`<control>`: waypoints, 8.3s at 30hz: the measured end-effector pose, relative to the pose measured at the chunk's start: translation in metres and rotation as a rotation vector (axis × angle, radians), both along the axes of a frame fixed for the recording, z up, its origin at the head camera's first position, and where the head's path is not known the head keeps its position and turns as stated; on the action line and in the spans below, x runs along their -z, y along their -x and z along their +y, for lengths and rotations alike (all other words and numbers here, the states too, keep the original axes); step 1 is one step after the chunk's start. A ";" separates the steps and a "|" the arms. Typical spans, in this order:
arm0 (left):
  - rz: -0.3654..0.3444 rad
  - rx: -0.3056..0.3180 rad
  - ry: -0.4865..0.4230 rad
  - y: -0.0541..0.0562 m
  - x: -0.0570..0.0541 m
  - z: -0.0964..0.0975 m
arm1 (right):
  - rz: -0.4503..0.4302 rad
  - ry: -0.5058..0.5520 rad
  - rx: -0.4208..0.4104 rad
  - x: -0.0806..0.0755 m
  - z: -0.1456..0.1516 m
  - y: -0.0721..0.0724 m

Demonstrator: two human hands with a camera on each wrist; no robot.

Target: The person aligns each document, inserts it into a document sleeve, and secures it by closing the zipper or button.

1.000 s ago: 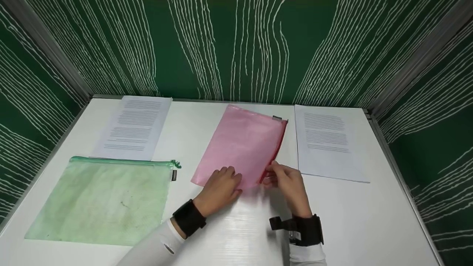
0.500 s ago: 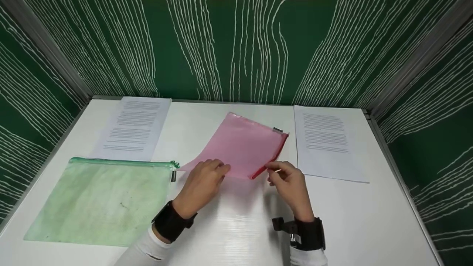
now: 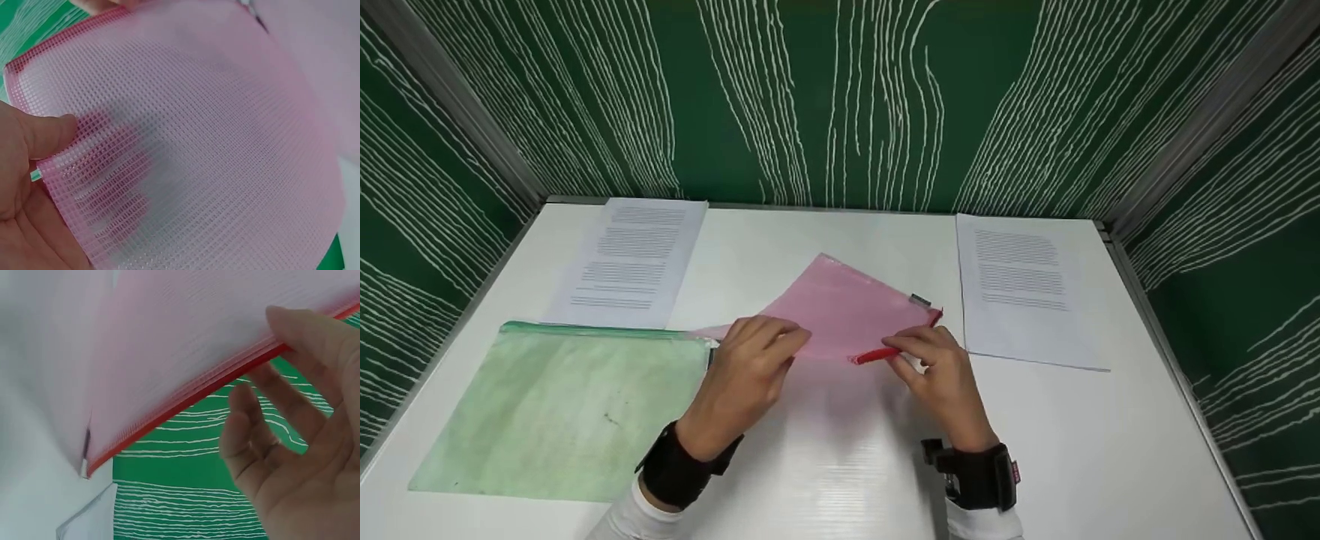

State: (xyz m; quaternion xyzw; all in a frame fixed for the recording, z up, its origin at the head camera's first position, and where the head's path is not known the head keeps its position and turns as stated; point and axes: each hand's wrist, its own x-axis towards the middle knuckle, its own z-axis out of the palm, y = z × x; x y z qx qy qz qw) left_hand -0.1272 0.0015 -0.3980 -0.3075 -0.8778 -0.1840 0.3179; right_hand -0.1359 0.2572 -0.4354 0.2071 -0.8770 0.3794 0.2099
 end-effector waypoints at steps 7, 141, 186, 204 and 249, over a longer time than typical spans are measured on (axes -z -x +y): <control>-0.001 -0.032 -0.098 0.006 -0.008 -0.019 | 0.110 0.107 0.011 -0.003 -0.009 0.000; -0.005 0.316 -0.119 0.007 -0.005 -0.014 | -0.849 1.072 -0.274 -0.002 -0.031 -0.003; -0.072 0.261 -0.093 0.009 -0.004 -0.022 | 0.363 0.231 -0.207 -0.053 -0.085 -0.048; -0.057 0.273 -0.041 0.011 -0.005 -0.027 | 0.303 0.206 -0.188 -0.064 -0.091 -0.052; 0.130 0.423 -0.123 -0.006 -0.016 -0.008 | 0.036 0.405 -0.358 -0.058 -0.088 -0.054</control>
